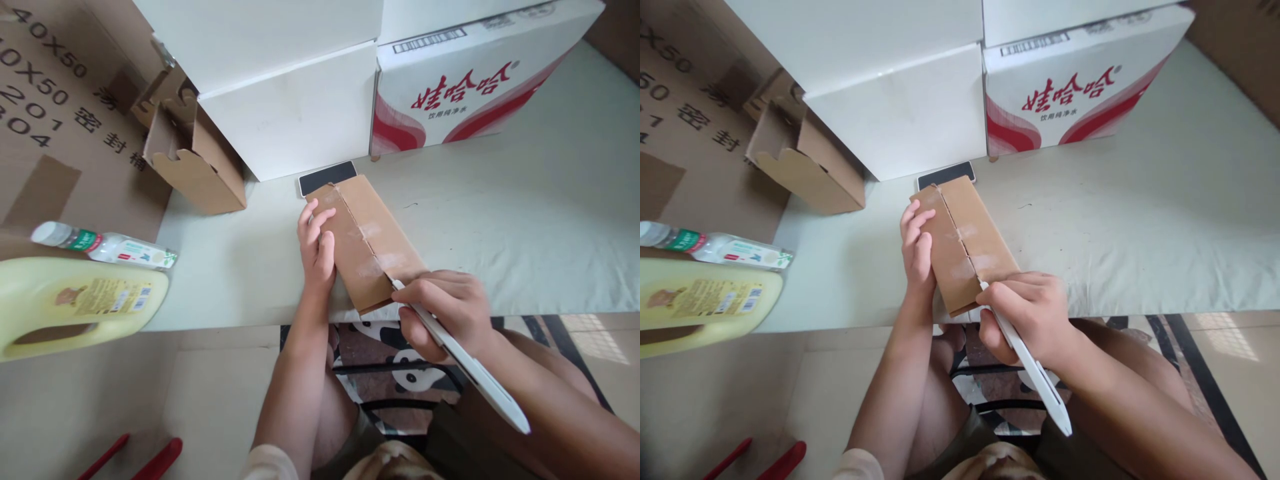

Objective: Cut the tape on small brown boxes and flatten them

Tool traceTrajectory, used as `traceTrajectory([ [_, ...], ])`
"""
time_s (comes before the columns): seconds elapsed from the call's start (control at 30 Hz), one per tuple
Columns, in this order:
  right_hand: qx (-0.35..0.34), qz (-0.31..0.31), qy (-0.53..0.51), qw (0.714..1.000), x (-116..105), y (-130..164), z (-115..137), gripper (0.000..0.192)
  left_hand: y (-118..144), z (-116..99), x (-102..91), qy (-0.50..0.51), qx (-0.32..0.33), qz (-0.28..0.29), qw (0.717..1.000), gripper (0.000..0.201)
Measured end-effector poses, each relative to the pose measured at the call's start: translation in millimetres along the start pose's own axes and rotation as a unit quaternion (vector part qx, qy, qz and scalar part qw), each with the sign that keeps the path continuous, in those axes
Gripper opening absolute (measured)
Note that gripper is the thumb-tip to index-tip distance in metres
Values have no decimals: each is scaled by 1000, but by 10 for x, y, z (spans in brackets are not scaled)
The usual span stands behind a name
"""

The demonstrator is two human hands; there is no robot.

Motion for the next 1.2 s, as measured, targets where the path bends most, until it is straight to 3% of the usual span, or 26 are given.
traceTrajectory([
  [1.2,15,-9,-7,1000,-8,-9,5,16,-8,6,5,3,-4,-6,1000,47],
])
Point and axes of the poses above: each hand's wrist, its own y-axis away from the middle knuckle, its own x-axis out of the palm, z = x × y, the point moved 1 cm from there along -y, towards the middle knuckle, and after that the axes turned 12 degrees about -y, right-handed, at the moved point
